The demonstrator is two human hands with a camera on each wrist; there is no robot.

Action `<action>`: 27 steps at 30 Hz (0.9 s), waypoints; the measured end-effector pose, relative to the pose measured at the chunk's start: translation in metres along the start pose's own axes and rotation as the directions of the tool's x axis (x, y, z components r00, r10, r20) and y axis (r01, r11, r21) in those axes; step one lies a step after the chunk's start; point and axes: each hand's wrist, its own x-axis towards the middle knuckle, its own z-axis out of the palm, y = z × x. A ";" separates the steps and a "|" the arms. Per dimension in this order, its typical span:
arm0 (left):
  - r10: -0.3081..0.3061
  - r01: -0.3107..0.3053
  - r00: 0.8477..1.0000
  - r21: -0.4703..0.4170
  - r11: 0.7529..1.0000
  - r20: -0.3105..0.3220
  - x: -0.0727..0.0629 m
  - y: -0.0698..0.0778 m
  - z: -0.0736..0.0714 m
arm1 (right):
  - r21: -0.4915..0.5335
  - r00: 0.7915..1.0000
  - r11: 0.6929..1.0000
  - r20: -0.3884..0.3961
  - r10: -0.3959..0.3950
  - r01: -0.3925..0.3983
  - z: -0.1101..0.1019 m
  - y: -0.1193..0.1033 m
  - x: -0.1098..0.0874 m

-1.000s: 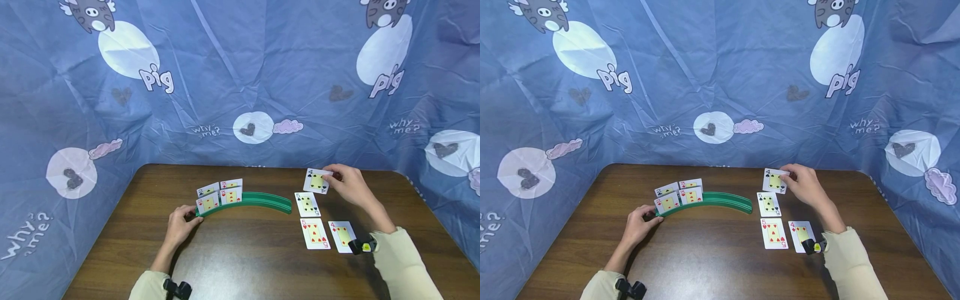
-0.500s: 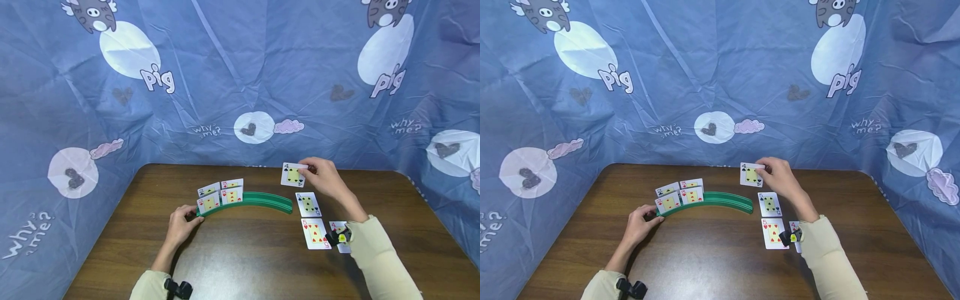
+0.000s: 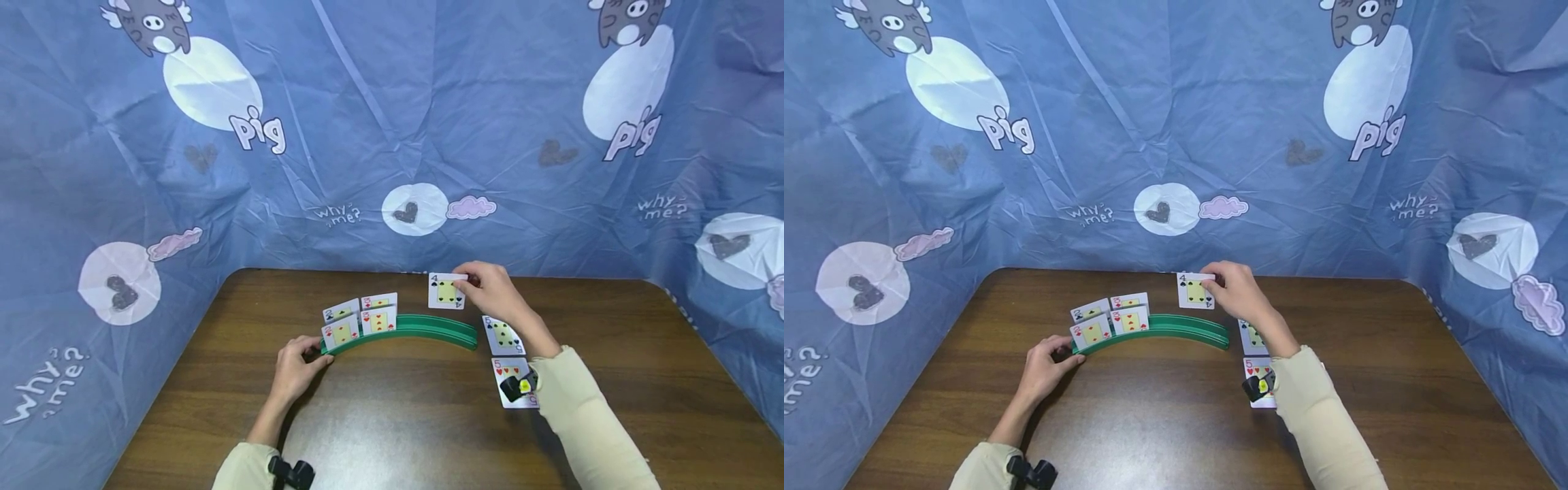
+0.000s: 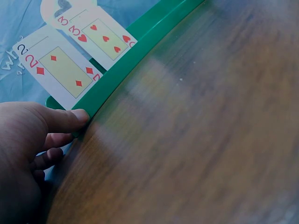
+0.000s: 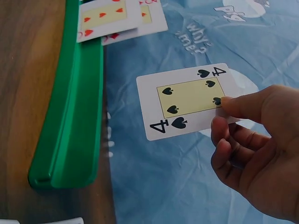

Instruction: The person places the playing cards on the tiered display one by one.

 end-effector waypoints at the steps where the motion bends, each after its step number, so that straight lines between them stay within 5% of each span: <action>1: 0.001 -0.001 1.000 0.000 1.000 0.000 0.000 0.000 0.000 | 0.006 1.000 1.000 0.003 -0.004 0.004 0.002 -0.001 0.001; 27: 0.004 -0.005 1.000 -0.010 1.000 -0.003 0.000 0.000 0.000 | 0.051 0.999 0.998 0.013 -0.031 0.031 0.048 -0.009 0.011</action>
